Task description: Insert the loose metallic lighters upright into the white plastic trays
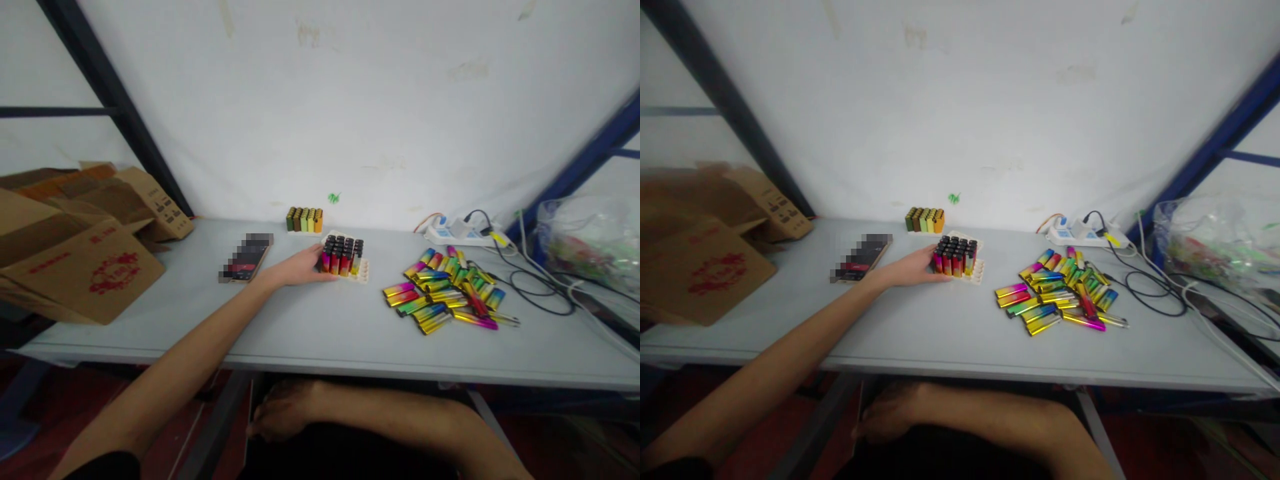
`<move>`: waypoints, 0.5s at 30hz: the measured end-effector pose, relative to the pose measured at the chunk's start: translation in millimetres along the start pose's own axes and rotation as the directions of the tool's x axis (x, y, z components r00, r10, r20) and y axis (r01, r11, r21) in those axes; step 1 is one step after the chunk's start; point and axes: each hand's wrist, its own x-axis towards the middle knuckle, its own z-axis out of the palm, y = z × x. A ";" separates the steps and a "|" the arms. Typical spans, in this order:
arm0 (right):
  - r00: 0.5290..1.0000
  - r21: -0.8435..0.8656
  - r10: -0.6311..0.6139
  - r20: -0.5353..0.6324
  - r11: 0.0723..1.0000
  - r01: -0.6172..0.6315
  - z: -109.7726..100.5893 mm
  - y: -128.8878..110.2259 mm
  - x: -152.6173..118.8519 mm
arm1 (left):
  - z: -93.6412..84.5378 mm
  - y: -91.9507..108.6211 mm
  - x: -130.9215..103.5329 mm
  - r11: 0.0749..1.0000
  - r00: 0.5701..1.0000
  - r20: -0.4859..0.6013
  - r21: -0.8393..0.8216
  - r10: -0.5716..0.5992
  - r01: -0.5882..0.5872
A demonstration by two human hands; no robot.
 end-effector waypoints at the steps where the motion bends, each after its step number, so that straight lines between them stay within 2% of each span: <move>1: 1.000 0.015 0.006 0.023 1.000 -0.007 0.1 -0.9 4.9 | 0.2 -0.6 0.0 1.000 1.000 0.000 -0.002 0.002 -0.002; 4: 0.999 0.093 0.032 0.044 0.995 -0.036 -1.9 -4.0 21.9 | 0.9 -1.8 -0.1 1.000 1.000 -0.003 -0.015 0.001 -0.001; 8: 0.998 0.250 0.043 -0.051 0.968 -0.029 -8.0 -9.2 24.8 | 2.0 -2.7 0.3 1.000 1.000 -0.001 -0.018 0.011 -0.011; 12: 0.983 0.363 0.088 -0.159 0.932 -0.025 -14.7 -18.0 -14.5 | 2.4 -2.2 0.7 1.000 1.000 0.024 -0.004 0.017 -0.017; 15: 0.936 0.489 0.209 -0.283 0.871 -0.047 -20.7 -30.3 -54.9 | 1.9 -1.6 0.5 1.000 0.999 0.034 -0.004 0.015 -0.014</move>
